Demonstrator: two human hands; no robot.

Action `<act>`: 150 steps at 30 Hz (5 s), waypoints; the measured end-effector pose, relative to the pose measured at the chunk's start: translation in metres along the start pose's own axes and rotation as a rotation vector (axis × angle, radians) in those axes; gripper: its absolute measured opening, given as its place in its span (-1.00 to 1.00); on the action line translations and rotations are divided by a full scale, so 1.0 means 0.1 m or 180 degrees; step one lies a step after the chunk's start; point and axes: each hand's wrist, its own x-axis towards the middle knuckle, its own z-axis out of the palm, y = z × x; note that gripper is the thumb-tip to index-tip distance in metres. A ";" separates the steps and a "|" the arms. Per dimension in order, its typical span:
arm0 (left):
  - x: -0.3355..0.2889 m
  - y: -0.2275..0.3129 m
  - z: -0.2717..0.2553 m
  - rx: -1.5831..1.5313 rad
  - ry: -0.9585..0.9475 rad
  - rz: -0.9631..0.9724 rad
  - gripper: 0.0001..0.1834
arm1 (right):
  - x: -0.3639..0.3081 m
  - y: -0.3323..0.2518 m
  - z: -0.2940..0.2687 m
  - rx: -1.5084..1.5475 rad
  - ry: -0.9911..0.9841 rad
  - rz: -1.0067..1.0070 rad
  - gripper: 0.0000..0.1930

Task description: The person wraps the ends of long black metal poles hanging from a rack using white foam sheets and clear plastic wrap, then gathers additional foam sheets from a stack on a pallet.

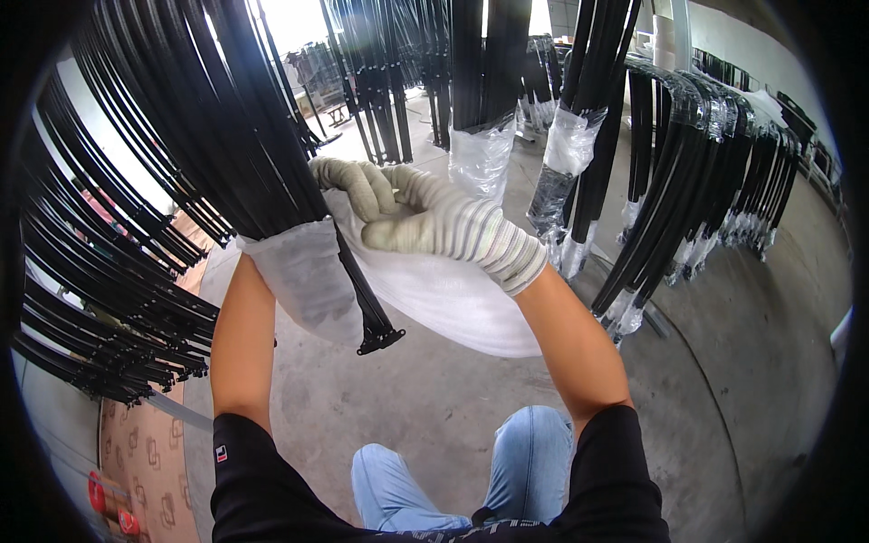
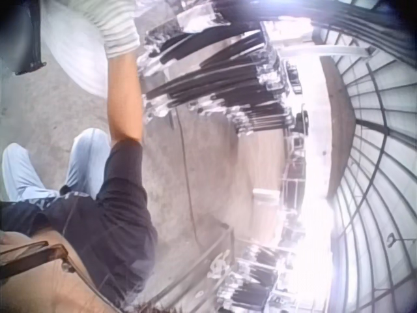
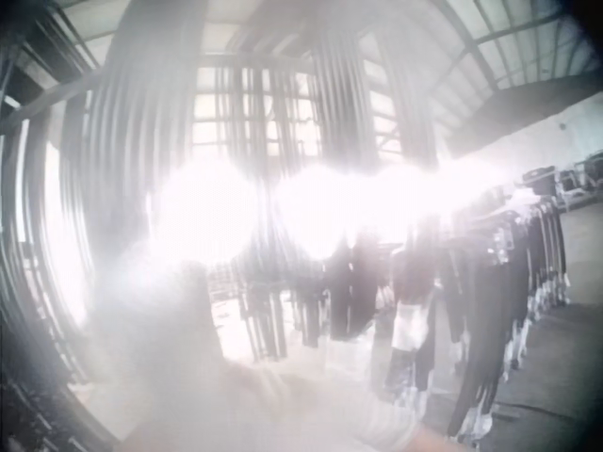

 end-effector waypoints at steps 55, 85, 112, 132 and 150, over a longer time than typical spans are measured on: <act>-0.78 0.09 -0.22 0.2718 0.0045 -0.0825 0.20 | 0.16 1.02 2.00 -0.1270 0.1049 -0.1279 -0.56; -0.83 -0.15 -0.71 0.2789 0.0466 0.0500 -0.74 | 0.40 1.19 0.69 0.0877 -0.0190 0.0123 -0.09; -0.47 -0.44 -0.14 0.0171 0.0554 0.0080 -0.44 | -1.00 0.84 0.12 0.0887 0.1083 0.0353 -0.40; -1.19 -0.55 0.05 0.0692 0.0713 0.0442 -0.36 | -1.21 0.27 1.48 0.0368 0.0067 -0.0551 -0.57; -1.30 -0.04 0.65 0.3512 0.0577 0.1092 -0.57 | -1.55 -0.18 1.02 0.1188 0.2475 -0.0130 -0.54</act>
